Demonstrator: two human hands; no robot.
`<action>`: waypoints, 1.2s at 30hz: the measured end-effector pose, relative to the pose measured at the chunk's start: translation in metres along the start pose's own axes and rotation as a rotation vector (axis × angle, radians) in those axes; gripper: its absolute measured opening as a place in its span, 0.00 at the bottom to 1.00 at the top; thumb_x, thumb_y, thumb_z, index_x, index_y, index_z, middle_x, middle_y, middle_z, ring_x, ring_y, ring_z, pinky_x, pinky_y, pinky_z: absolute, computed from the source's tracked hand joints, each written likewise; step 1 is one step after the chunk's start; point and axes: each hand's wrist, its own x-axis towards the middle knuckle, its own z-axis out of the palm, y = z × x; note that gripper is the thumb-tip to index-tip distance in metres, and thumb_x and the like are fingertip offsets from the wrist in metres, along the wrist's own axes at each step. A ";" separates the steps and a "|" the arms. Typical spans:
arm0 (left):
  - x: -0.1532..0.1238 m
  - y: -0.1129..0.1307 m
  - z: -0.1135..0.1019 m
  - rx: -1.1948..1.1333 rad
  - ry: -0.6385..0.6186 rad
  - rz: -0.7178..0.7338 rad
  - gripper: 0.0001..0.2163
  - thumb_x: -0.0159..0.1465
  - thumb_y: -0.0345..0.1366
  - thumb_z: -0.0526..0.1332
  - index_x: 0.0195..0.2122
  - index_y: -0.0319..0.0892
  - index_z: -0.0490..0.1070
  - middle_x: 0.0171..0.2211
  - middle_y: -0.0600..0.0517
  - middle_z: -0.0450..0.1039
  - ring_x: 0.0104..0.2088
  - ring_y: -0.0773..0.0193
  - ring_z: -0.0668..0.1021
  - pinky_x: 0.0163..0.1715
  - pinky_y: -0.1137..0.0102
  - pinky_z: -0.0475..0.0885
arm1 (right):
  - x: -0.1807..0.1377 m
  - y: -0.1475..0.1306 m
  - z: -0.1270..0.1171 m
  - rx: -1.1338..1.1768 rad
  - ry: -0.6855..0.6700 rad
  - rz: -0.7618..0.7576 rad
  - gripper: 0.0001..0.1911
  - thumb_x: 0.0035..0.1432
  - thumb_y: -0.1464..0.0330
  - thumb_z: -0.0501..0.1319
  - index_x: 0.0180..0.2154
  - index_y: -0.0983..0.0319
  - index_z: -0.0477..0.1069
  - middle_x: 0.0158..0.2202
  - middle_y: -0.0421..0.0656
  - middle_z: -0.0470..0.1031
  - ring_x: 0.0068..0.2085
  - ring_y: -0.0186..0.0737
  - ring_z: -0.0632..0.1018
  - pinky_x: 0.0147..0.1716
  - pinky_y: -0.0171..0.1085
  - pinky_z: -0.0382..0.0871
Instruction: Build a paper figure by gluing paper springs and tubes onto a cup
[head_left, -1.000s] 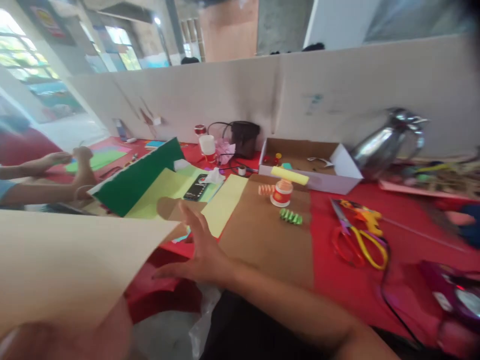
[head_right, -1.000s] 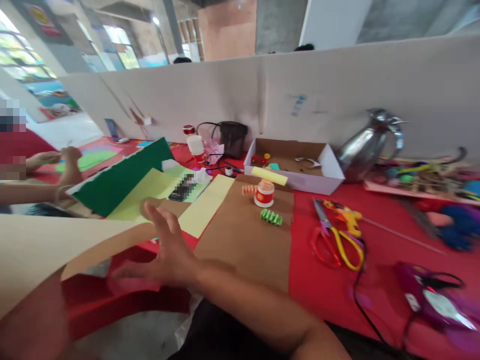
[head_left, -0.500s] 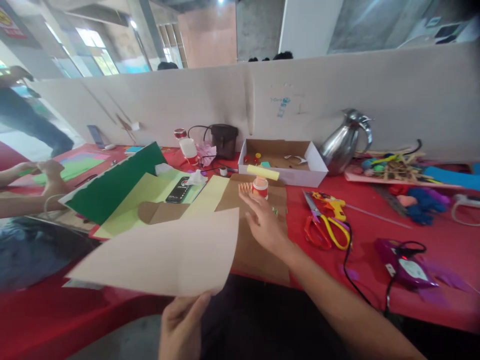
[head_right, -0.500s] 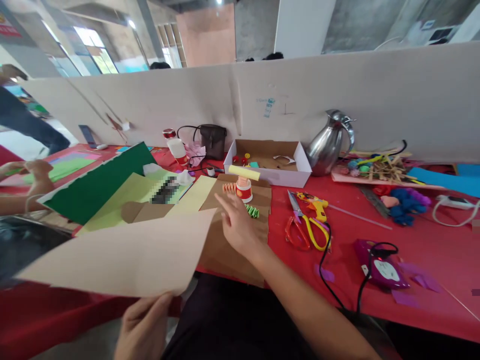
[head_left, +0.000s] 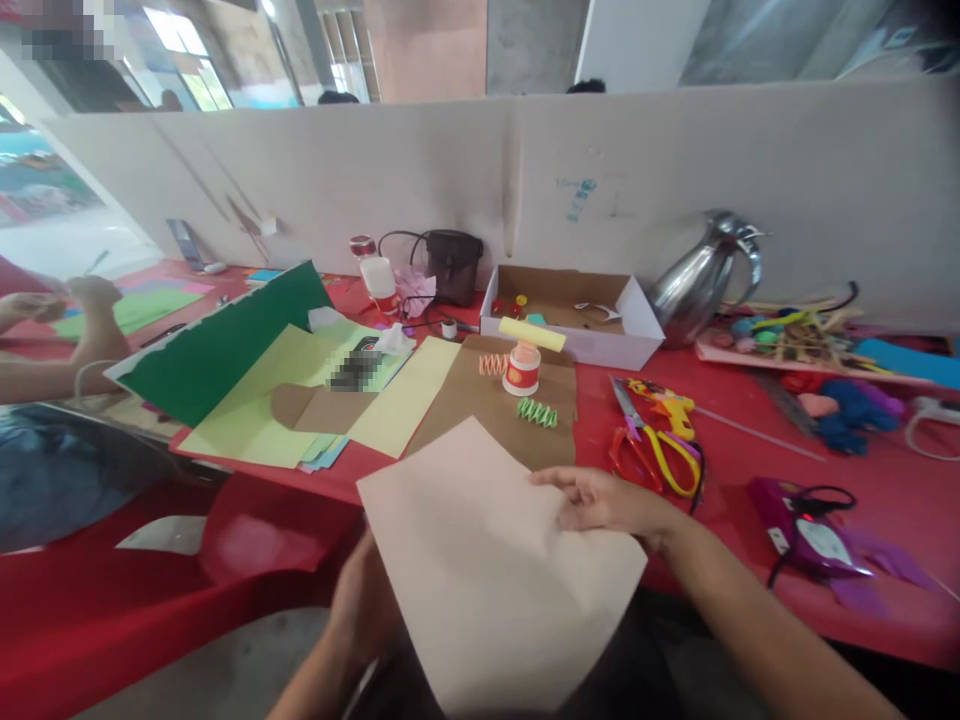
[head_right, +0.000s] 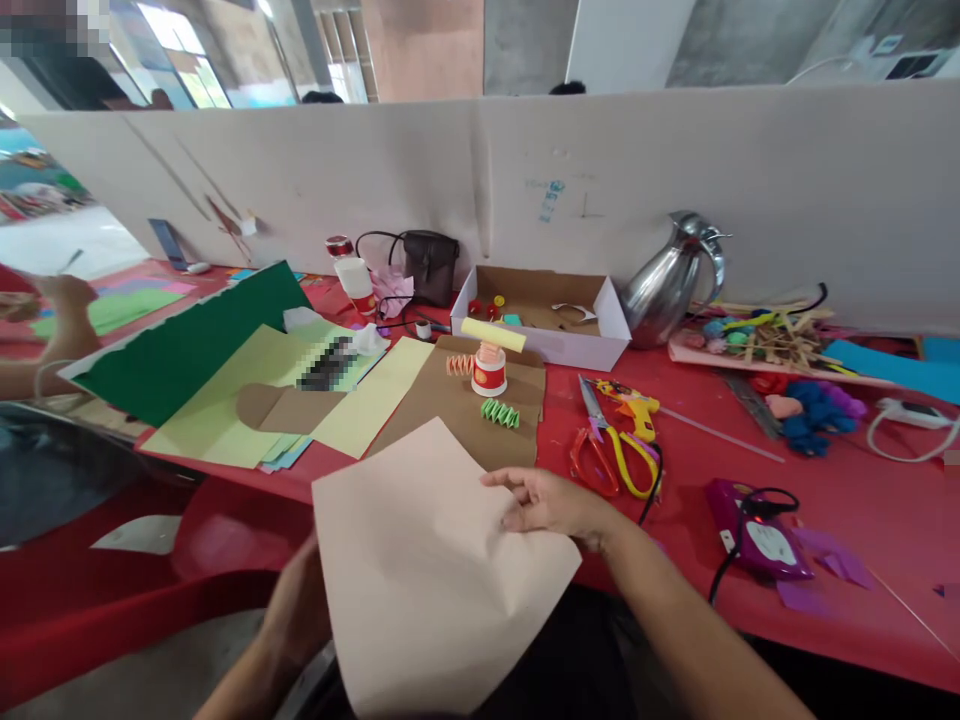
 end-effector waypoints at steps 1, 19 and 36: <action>0.017 0.009 -0.009 -0.061 -0.017 -0.003 0.18 0.60 0.49 0.60 0.38 0.38 0.76 0.38 0.42 0.79 0.35 0.52 0.80 0.29 0.64 0.75 | 0.002 -0.004 -0.008 -0.074 -0.030 -0.014 0.36 0.48 0.66 0.70 0.58 0.62 0.65 0.45 0.47 0.79 0.38 0.39 0.81 0.36 0.36 0.73; 0.058 0.038 -0.052 1.542 0.012 1.102 0.25 0.59 0.26 0.55 0.58 0.47 0.69 0.60 0.47 0.67 0.63 0.49 0.65 0.61 0.52 0.61 | -0.004 0.068 0.096 -1.293 0.492 -0.946 0.28 0.63 0.78 0.52 0.62 0.58 0.62 0.55 0.44 0.75 0.61 0.45 0.69 0.62 0.54 0.62; 0.111 0.076 -0.038 1.293 -0.150 0.605 0.13 0.58 0.46 0.63 0.24 0.43 0.72 0.23 0.53 0.73 0.26 0.62 0.74 0.27 0.72 0.67 | -0.031 0.070 0.041 -0.510 1.116 -0.291 0.27 0.62 0.58 0.57 0.59 0.64 0.64 0.44 0.51 0.79 0.43 0.50 0.80 0.42 0.43 0.74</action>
